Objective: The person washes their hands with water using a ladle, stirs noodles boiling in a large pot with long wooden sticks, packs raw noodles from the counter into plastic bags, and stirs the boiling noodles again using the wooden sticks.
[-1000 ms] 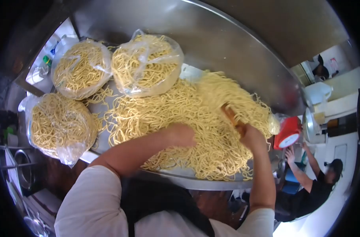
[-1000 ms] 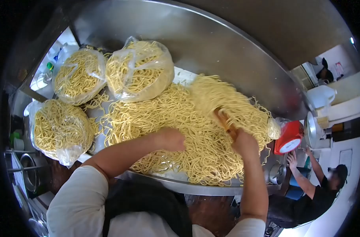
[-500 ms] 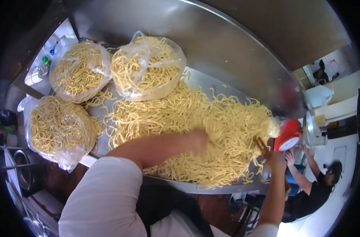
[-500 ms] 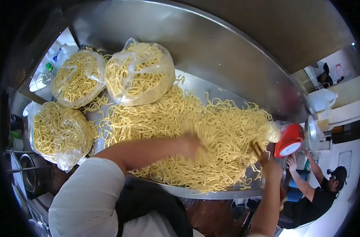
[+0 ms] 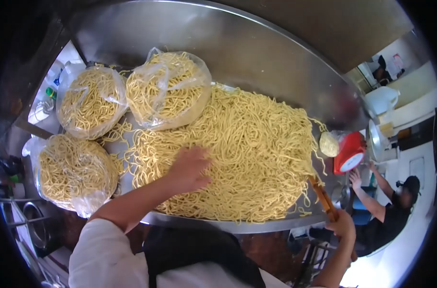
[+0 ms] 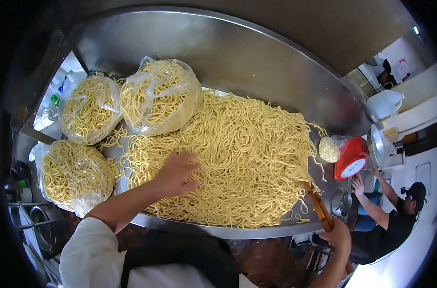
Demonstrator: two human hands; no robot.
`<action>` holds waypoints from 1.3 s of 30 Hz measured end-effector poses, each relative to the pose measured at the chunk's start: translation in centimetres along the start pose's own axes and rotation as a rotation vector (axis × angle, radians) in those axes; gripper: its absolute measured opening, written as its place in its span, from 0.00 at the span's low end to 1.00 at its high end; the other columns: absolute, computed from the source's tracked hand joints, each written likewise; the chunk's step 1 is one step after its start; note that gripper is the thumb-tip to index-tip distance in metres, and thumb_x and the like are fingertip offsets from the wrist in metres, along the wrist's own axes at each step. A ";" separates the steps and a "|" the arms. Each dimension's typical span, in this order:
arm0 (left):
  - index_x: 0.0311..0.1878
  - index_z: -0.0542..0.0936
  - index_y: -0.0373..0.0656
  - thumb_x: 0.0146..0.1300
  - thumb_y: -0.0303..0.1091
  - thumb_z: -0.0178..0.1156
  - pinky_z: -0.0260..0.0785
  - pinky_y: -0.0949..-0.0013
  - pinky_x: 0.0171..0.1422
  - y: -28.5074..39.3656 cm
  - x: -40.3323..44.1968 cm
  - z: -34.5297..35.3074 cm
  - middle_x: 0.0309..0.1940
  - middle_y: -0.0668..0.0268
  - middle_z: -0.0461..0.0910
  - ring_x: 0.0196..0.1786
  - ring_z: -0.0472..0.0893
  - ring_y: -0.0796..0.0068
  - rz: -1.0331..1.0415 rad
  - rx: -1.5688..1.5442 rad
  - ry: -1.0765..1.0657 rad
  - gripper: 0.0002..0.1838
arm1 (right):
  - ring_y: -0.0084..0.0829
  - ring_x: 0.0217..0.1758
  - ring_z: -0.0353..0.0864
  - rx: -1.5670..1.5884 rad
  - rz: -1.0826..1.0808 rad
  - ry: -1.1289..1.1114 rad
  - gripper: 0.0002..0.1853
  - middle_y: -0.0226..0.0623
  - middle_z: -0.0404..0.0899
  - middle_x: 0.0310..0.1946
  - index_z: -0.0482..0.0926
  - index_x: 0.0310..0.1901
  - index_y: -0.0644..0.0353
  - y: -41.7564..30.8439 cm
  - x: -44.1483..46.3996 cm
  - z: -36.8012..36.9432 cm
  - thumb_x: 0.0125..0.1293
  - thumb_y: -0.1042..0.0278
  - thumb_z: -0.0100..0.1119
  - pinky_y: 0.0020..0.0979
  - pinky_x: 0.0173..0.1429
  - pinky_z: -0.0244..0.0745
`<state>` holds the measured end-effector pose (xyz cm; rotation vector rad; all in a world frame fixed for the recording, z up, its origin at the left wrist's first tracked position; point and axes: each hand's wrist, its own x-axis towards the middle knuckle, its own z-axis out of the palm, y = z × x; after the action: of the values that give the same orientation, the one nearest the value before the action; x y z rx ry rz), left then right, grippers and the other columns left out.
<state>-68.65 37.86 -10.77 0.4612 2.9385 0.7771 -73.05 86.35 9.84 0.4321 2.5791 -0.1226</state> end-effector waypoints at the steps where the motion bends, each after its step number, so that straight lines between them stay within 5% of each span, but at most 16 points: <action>1: 0.65 0.69 0.46 0.56 0.57 0.61 0.48 0.42 0.72 -0.2 -1.2 -0.2 0.67 0.46 0.61 0.71 0.58 0.44 -0.142 -0.020 0.008 0.37 | 0.39 0.28 0.80 -0.043 0.002 0.010 0.23 0.42 0.79 0.26 0.78 0.43 0.62 2.2 2.2 1.5 0.39 0.72 0.68 0.37 0.30 0.73; 3: 0.63 0.72 0.45 0.53 0.58 0.63 0.52 0.45 0.70 -0.5 -3.0 -0.3 0.66 0.45 0.62 0.69 0.61 0.44 -0.424 -0.053 0.018 0.38 | 0.36 0.24 0.80 -0.171 -0.121 0.173 0.25 0.40 0.78 0.26 0.76 0.44 0.62 3.5 6.7 5.8 0.38 0.73 0.69 0.35 0.26 0.73; 4: 0.65 0.70 0.44 0.49 0.59 0.65 0.56 0.48 0.69 0.3 -3.0 2.8 0.63 0.45 0.65 0.66 0.64 0.44 -0.320 -0.017 0.042 0.42 | 0.37 0.24 0.80 -0.259 -0.255 0.328 0.25 0.42 0.79 0.27 0.76 0.44 0.61 3.3 9.3 7.8 0.38 0.72 0.70 0.36 0.27 0.73; 6: 0.64 0.69 0.41 0.48 0.58 0.66 0.58 0.45 0.66 3.9 0.8 6.1 0.58 0.45 0.68 0.63 0.66 0.44 -0.169 -0.238 -0.112 0.43 | 0.44 0.34 0.82 0.091 -0.115 0.265 0.23 0.45 0.80 0.31 0.75 0.41 0.61 0.1 12.7 10.6 0.41 0.66 0.70 0.41 0.38 0.76; 7: 0.62 0.69 0.39 0.48 0.55 0.66 0.64 0.47 0.60 6.1 3.0 9.0 0.51 0.46 0.72 0.57 0.70 0.45 -0.072 -0.252 0.003 0.41 | 0.45 0.36 0.81 0.122 -0.109 0.297 0.23 0.46 0.80 0.32 0.75 0.42 0.61 -0.4 14.1 12.9 0.42 0.64 0.70 0.42 0.40 0.75; 10: 0.64 0.68 0.40 0.52 0.49 0.64 0.69 0.54 0.54 9.4 8.2 8.0 0.45 0.47 0.75 0.49 0.76 0.49 0.154 -0.501 -0.267 0.38 | 0.47 0.42 0.82 0.118 -0.093 0.386 0.23 0.48 0.81 0.35 0.77 0.45 0.59 -2.0 16.2 14.8 0.47 0.58 0.66 0.44 0.46 0.75; 13: 0.63 0.70 0.42 0.54 0.47 0.63 0.69 0.55 0.55 8.5 7.6 5.6 0.46 0.50 0.75 0.50 0.76 0.50 0.117 -0.550 -0.290 0.34 | 0.49 0.42 0.82 -0.115 -0.127 0.109 0.24 0.49 0.82 0.36 0.80 0.45 0.57 -1.9 18.2 11.6 0.46 0.55 0.68 0.44 0.46 0.75; 14: 0.60 0.73 0.43 0.55 0.46 0.63 0.69 0.55 0.56 8.0 6.4 4.0 0.47 0.51 0.76 0.51 0.76 0.51 0.027 -0.556 -0.286 0.30 | 0.48 0.40 0.82 -0.264 -0.170 0.254 0.21 0.49 0.82 0.34 0.81 0.42 0.58 -1.4 20.5 11.9 0.48 0.54 0.67 0.43 0.45 0.75; 16: 0.56 0.77 0.45 0.58 0.45 0.61 0.69 0.56 0.58 5.1 2.8 2.1 0.50 0.52 0.76 0.54 0.76 0.51 -0.098 -0.503 -0.138 0.24 | 0.44 0.39 0.82 0.048 -0.404 0.533 0.16 0.47 0.82 0.31 0.83 0.35 0.60 -10.0 19.3 8.5 0.54 0.55 0.64 0.41 0.43 0.75; 20: 0.54 0.79 0.46 0.60 0.46 0.61 0.67 0.58 0.63 2.4 -4.3 -0.2 0.55 0.52 0.76 0.59 0.74 0.53 -0.290 -0.337 0.196 0.21 | 0.45 0.38 0.82 0.230 -0.654 0.517 0.15 0.48 0.82 0.31 0.83 0.35 0.61 -21.8 24.8 8.7 0.57 0.56 0.60 0.41 0.42 0.74; 23: 0.54 0.78 0.45 0.60 0.45 0.62 0.68 0.60 0.62 3.6 -8.3 -1.6 0.55 0.53 0.76 0.59 0.75 0.54 -0.470 -0.327 0.266 0.22 | 0.46 0.40 0.82 0.019 -0.504 0.432 0.17 0.50 0.83 0.34 0.83 0.36 0.65 -28.5 26.1 9.2 0.57 0.56 0.61 0.42 0.42 0.75; 26: 0.54 0.78 0.43 0.59 0.44 0.64 0.69 0.61 0.59 5.5 -12.4 -0.3 0.52 0.53 0.78 0.56 0.77 0.54 -0.642 -0.452 0.312 0.22 | 0.50 0.43 0.82 -0.086 -0.384 0.302 0.21 0.50 0.83 0.38 0.83 0.40 0.64 -31.1 27.0 10.3 0.59 0.52 0.58 0.45 0.48 0.75; 29: 0.55 0.78 0.44 0.59 0.44 0.63 0.69 0.62 0.60 7.0 -15.2 0.6 0.53 0.53 0.78 0.56 0.77 0.55 -0.738 -0.568 0.333 0.23 | 0.47 0.36 0.83 -0.182 -0.590 0.455 0.21 0.48 0.83 0.33 0.82 0.35 0.64 -29.8 29.5 11.5 0.61 0.49 0.56 0.42 0.41 0.76; 32: 0.56 0.77 0.44 0.59 0.43 0.63 0.68 0.62 0.62 7.7 -17.3 0.8 0.53 0.53 0.77 0.58 0.76 0.54 -0.737 -0.546 0.356 0.23 | 0.40 0.33 0.83 0.164 -0.689 0.202 0.18 0.43 0.83 0.32 0.81 0.39 0.64 -27.0 31.3 9.4 0.65 0.55 0.52 0.38 0.37 0.75; 36: 0.56 0.77 0.42 0.59 0.41 0.63 0.69 0.61 0.61 8.0 -19.2 -0.3 0.53 0.53 0.78 0.56 0.77 0.55 -0.697 -0.524 0.388 0.23 | 0.19 0.27 0.77 0.619 -0.641 -0.096 0.13 0.26 0.75 0.25 0.75 0.32 0.53 -26.3 13.8 0.9 0.65 0.53 0.52 0.23 0.31 0.66; 39: 0.56 0.77 0.42 0.59 0.41 0.63 0.71 0.62 0.58 8.7 -21.3 -1.2 0.52 0.53 0.78 0.53 0.78 0.55 -0.671 -0.513 0.409 0.23 | 0.20 0.28 0.76 0.741 -0.825 -0.011 0.13 0.25 0.74 0.25 0.75 0.32 0.53 -25.5 6.7 -2.5 0.65 0.53 0.52 0.23 0.33 0.66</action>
<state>-46.18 38.05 -5.68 -0.7509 2.7228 1.5468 -88.02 64.55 8.65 -0.4206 2.4517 -1.3655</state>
